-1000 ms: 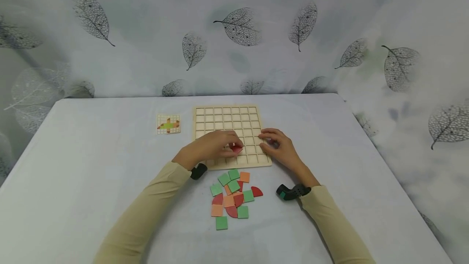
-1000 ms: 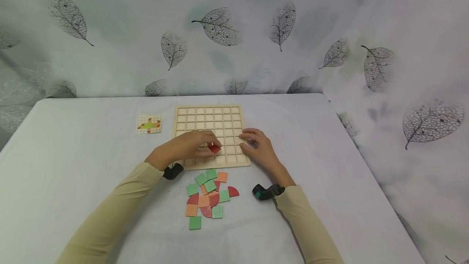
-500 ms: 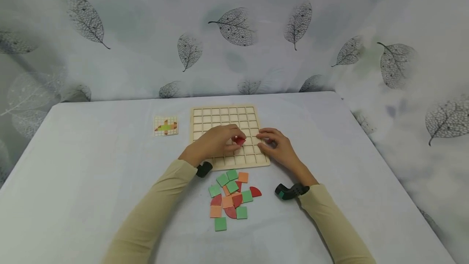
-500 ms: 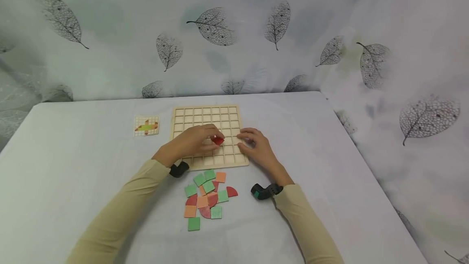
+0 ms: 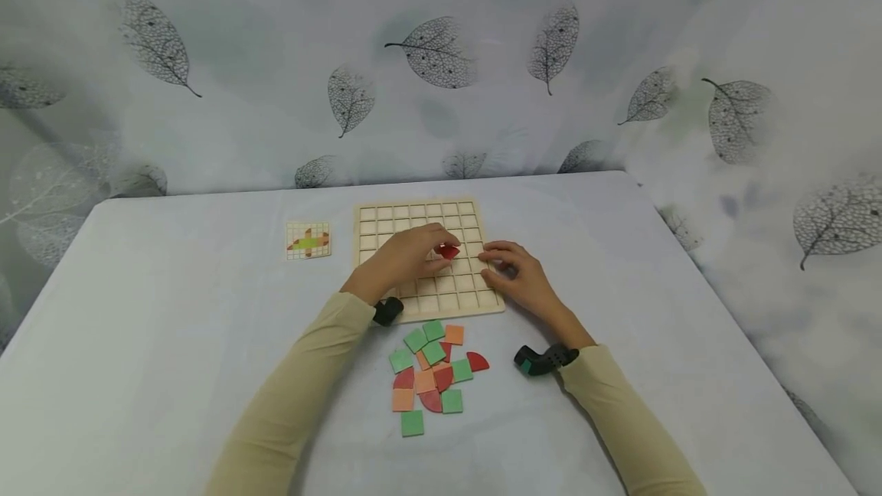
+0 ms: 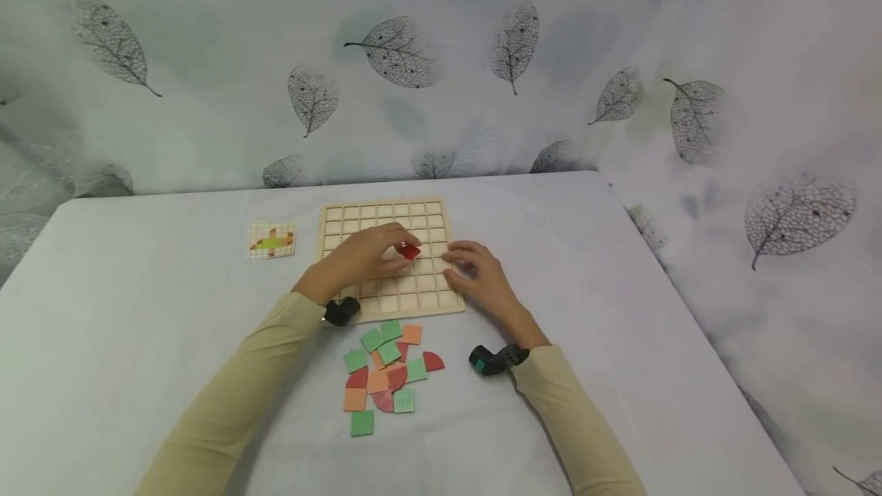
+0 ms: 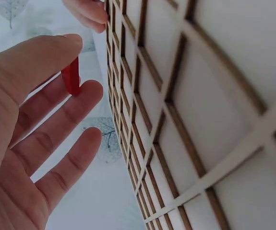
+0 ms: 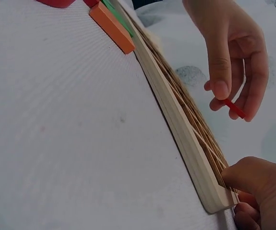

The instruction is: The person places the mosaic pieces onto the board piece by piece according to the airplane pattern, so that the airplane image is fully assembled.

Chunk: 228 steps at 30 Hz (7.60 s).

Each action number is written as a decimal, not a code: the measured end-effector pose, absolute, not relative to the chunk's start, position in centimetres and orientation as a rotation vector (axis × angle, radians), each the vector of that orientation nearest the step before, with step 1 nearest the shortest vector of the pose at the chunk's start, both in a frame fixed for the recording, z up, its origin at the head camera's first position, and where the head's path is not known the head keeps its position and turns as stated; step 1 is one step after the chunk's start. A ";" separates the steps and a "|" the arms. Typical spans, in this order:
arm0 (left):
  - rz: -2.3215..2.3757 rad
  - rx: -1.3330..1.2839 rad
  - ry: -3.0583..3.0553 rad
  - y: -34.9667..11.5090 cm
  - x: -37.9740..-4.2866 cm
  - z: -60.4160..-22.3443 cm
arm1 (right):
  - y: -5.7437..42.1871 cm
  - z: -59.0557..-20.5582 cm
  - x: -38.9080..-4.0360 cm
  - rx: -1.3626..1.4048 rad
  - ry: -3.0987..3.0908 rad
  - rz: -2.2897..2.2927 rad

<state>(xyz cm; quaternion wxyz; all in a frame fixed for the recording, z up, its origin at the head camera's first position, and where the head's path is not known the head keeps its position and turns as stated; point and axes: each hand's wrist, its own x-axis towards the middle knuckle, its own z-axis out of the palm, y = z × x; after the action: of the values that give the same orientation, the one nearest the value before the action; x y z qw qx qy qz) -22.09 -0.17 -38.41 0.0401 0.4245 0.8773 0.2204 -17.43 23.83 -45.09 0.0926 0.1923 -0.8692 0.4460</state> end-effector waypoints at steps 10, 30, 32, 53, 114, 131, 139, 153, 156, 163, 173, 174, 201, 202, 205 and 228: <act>0.682 1.318 2.683 0.8 -23.3 -38.0 | 22.5 -41.3 -15.6 0.606 -2.571 1.326; 0.675 1.244 2.645 2.0 -25.4 -38.8 | 22.6 -41.0 -15.5 0.611 -2.596 1.354; 0.680 1.236 2.636 2.1 -25.7 -38.9 | 22.6 -41.0 -15.5 0.606 -2.599 1.356; 0.880 1.156 2.529 2.7 -27.6 -39.7 | 22.7 -40.9 -15.5 0.598 -2.598 1.341; 0.743 1.124 2.568 1.7 -26.7 -39.3 | 24.1 -44.9 -17.4 0.574 -2.603 1.334; 0.744 1.138 2.573 0.4 -25.4 -38.9 | 23.4 -44.0 -16.7 0.579 -2.583 1.349; 0.779 1.147 2.545 0.0 -24.3 -38.7 | 24.2 -45.0 -17.5 0.574 -2.601 1.348; 0.777 1.234 2.443 -0.4 -21.8 -38.6 | 24.2 -45.1 -17.5 0.578 -2.601 1.339; 0.780 1.253 2.418 -0.5 -21.1 -38.4 | 24.2 -45.1 -17.5 0.579 -2.587 1.351; 0.760 1.306 2.370 -0.4 -20.2 -38.4 | 23.4 -43.7 -16.9 0.584 -2.575 1.340; 0.725 1.375 2.327 -0.8 -18.8 -38.7 | 22.6 -41.0 -15.5 0.611 -2.577 1.343; 0.717 1.381 2.319 -0.8 -18.7 -38.8 | 22.6 -41.0 -15.5 0.612 -2.575 1.347; 0.380 1.680 2.384 0.4 -17.8 -39.0 | 22.9 -41.3 -15.7 0.638 -2.563 1.360; 0.373 1.678 2.387 0.5 -17.7 -39.0 | 22.9 -41.3 -15.7 0.635 -2.566 1.358; 0.358 1.674 2.391 0.5 -17.7 -39.0 | 22.9 -41.3 -15.7 0.633 -2.571 1.355; 0.471 1.611 2.356 0.6 -18.1 -38.9 | 22.9 -41.1 -15.7 0.617 -2.577 1.367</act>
<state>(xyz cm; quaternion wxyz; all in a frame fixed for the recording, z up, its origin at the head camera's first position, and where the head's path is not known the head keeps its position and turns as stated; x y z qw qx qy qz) -18.06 0.56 -38.94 0.1242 0.5526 0.8082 0.1615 -15.68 22.94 -41.08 0.0799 0.2062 -0.8615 0.4571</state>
